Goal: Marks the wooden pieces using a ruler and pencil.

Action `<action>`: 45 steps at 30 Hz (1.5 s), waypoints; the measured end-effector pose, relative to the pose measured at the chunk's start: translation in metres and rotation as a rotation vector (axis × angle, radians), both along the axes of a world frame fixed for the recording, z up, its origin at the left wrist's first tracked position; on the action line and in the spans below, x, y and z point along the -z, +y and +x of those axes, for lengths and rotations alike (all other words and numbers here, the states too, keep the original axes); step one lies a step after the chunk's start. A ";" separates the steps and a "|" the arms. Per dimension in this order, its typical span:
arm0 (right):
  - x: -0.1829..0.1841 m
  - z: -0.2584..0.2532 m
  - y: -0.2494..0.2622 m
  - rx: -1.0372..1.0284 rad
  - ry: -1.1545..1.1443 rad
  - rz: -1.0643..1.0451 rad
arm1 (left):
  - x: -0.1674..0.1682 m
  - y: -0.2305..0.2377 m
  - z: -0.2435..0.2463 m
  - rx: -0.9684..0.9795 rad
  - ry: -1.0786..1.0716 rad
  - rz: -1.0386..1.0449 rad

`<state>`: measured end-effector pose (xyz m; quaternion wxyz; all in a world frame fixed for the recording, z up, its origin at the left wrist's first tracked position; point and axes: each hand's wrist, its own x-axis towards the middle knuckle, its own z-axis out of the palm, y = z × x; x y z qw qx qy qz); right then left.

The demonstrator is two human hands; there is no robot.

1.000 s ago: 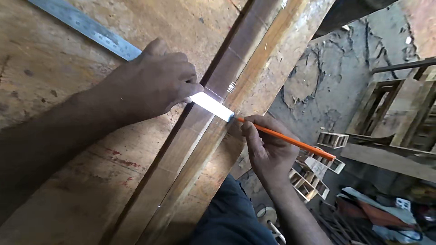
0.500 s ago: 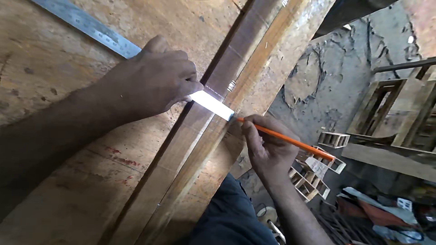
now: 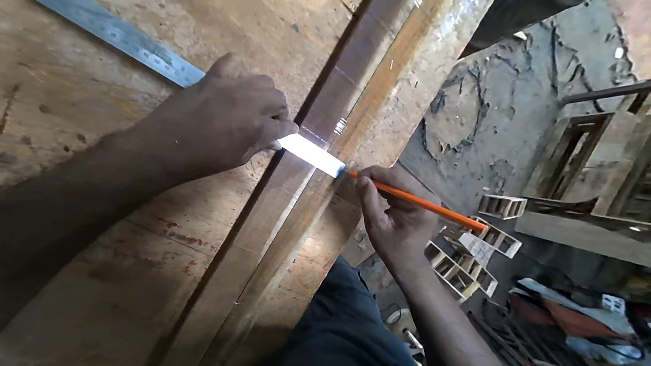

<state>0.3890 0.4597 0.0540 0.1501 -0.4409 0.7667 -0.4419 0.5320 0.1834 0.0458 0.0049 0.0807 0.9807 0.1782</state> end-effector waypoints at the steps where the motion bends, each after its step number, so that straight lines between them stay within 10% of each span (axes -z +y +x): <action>1: -0.001 -0.001 0.000 -0.004 0.004 0.007 | 0.000 0.001 -0.001 -0.005 -0.001 0.004; 11: -0.044 -0.002 0.056 0.116 -0.325 -0.058 | -0.002 0.003 0.017 -0.056 0.048 0.016; 19: -0.064 0.012 0.109 0.133 -0.292 -0.027 | -0.053 0.057 0.132 -0.185 -0.056 -0.002; 26: -0.080 0.001 0.092 -0.095 -0.314 -0.134 | -0.074 0.150 0.207 -0.654 -0.018 -0.109; 34: -0.084 -0.045 0.068 -0.256 -0.319 -0.130 | -0.058 0.251 0.114 -1.131 -0.055 -0.042; 45: -0.083 -0.129 0.075 -0.362 -0.300 -0.133 | -0.001 0.268 0.041 -1.397 -0.089 -0.128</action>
